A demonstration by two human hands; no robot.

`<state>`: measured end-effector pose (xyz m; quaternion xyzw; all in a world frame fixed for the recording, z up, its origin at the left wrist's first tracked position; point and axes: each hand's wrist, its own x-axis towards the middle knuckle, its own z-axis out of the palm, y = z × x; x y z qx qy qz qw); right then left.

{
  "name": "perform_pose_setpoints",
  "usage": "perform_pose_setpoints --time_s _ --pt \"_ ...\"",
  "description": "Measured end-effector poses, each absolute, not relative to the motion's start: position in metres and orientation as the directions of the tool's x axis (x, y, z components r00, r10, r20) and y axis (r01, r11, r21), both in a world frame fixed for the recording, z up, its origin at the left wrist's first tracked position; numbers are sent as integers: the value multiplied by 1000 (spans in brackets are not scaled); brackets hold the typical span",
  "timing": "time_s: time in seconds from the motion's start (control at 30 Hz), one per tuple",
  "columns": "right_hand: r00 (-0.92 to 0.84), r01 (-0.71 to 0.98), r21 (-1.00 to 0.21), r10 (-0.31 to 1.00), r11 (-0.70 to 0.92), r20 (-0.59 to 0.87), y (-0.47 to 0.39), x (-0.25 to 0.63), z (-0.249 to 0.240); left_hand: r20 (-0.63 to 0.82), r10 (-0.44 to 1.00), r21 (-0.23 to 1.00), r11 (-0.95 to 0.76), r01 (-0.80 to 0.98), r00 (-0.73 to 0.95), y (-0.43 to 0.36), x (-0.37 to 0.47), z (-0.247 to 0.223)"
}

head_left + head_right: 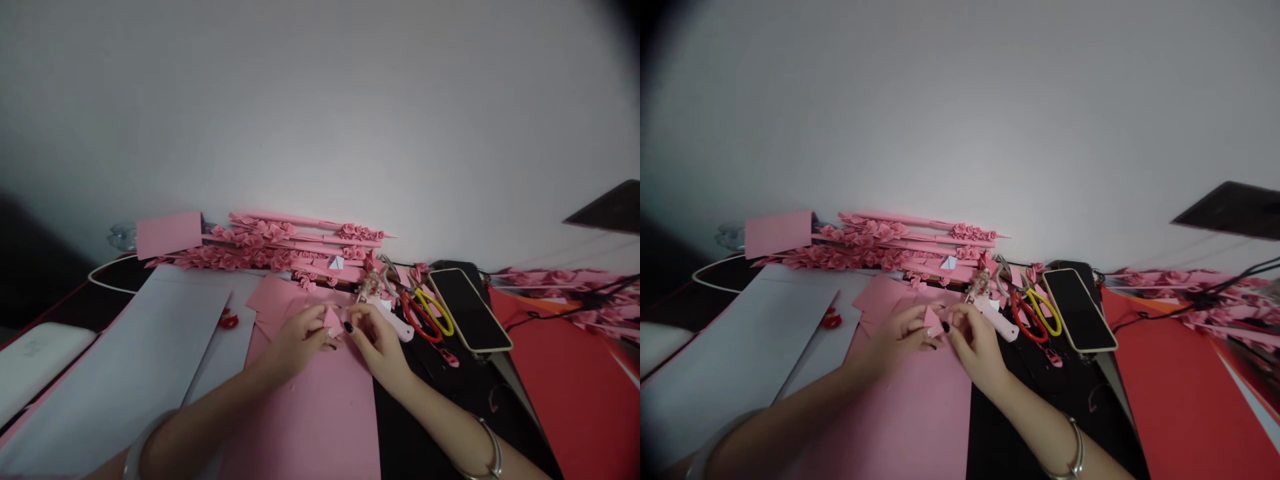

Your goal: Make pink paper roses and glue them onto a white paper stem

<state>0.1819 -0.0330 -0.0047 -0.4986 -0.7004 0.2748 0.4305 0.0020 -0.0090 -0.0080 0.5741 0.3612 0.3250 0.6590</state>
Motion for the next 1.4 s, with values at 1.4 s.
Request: perform_pose_setpoints --time_s 1.4 --pt "-378 544 -433 670 719 639 -32 186 1 -343 745 883 463 -74 572 -5 0 2"
